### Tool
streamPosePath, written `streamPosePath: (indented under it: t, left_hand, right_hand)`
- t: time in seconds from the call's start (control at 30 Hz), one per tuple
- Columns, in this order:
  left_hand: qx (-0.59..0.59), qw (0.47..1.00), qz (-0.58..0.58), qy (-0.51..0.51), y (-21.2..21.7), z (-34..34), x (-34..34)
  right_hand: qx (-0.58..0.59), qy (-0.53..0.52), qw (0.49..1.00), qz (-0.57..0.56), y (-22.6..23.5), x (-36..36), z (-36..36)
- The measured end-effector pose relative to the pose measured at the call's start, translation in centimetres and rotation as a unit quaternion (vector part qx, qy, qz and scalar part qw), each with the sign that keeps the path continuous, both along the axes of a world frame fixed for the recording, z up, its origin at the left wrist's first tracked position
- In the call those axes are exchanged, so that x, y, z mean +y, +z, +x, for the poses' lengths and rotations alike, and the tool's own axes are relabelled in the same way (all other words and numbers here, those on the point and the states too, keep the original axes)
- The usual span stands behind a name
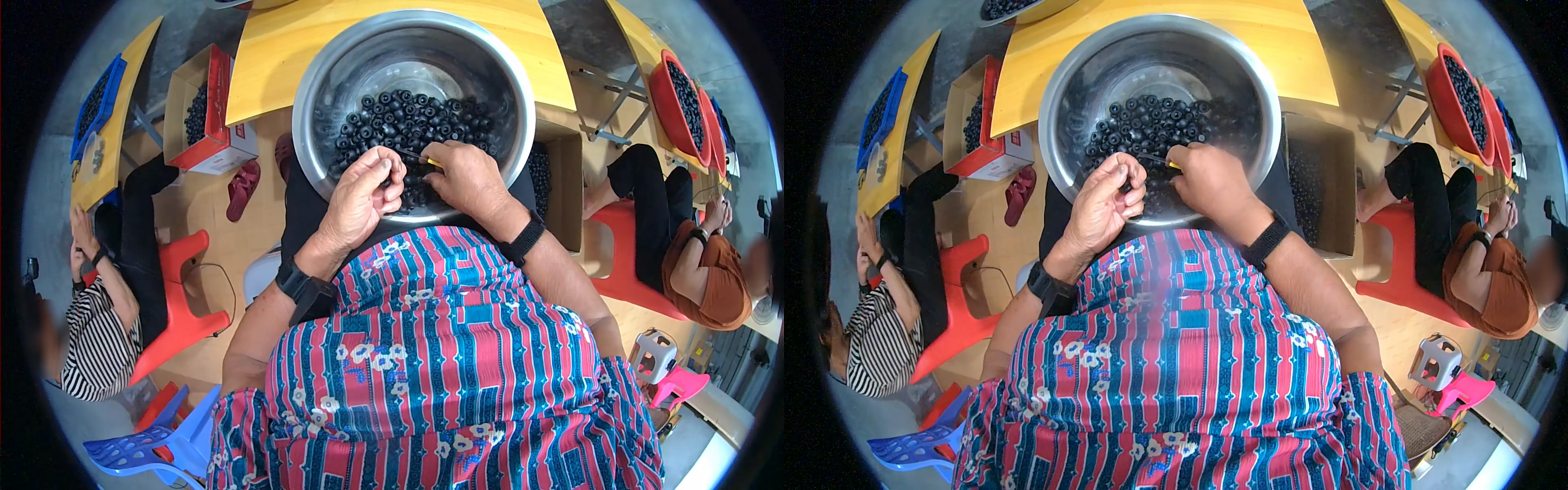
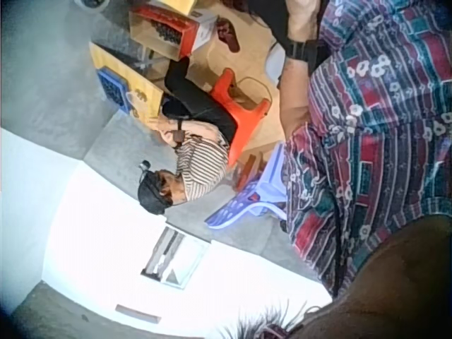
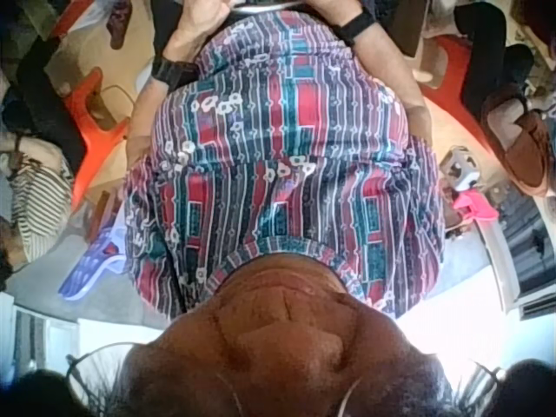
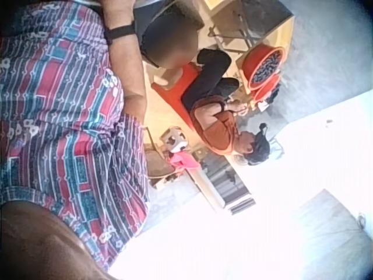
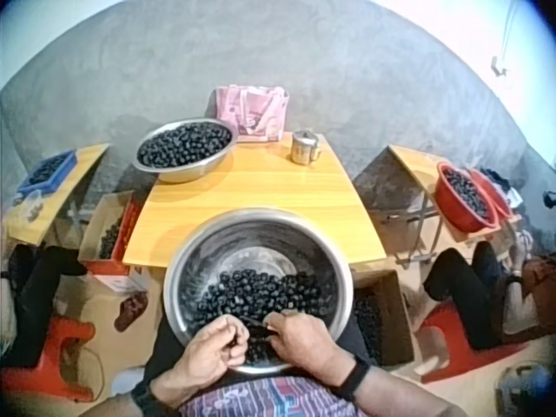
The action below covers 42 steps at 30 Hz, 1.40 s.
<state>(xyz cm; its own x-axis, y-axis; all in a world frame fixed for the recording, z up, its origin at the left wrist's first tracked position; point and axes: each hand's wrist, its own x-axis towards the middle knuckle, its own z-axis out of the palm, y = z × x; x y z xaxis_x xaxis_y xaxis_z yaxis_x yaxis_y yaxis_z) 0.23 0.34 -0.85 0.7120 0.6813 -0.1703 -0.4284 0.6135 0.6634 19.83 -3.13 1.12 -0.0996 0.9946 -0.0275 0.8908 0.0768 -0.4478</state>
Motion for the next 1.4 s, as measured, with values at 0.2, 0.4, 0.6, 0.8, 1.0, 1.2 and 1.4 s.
streamPosePath:
  t: [0.2, 0.4, 0.6, 0.8, 1.0, 1.2, 1.4]
  left_hand:
    - [0.0, 1.0, 0.0, 0.003, -0.2, 0.0, 0.1]
    - [0.005, 1.0, 0.001, 0.0, -0.1, 0.0, 0.1]
    - [-0.016, 1.0, -0.002, 0.001, -0.3, 0.0, 0.0]
    - [-0.019, 1.0, -0.014, 0.009, -0.8, -0.2, 0.1]
    - [-0.037, 0.999, -0.031, 0.007, -0.8, -0.2, 0.1]
    - [-0.043, 0.999, -0.032, 0.005, -0.5, -0.1, 0.1]
    - [-0.016, 1.0, -0.01, 0.005, -0.6, -0.2, 0.1]
  right_hand:
    - [0.027, 0.017, 0.999, -0.027, 0.6, -0.3, -0.6]
    - [0.016, -0.001, 0.998, -0.064, 0.5, 0.2, -0.7]
    - [0.076, -0.01, 0.996, -0.045, -0.4, 0.1, -0.9]
    - [0.016, 0.008, 0.999, -0.03, 0.1, 0.3, -1.4]
    - [0.01, -0.023, 0.997, -0.069, 0.4, 0.5, -1.5]
    - [0.029, -0.05, 0.997, -0.054, 0.3, 0.5, -1.6]
    - [0.017, -0.054, 0.997, -0.046, 0.3, 0.6, -1.4]
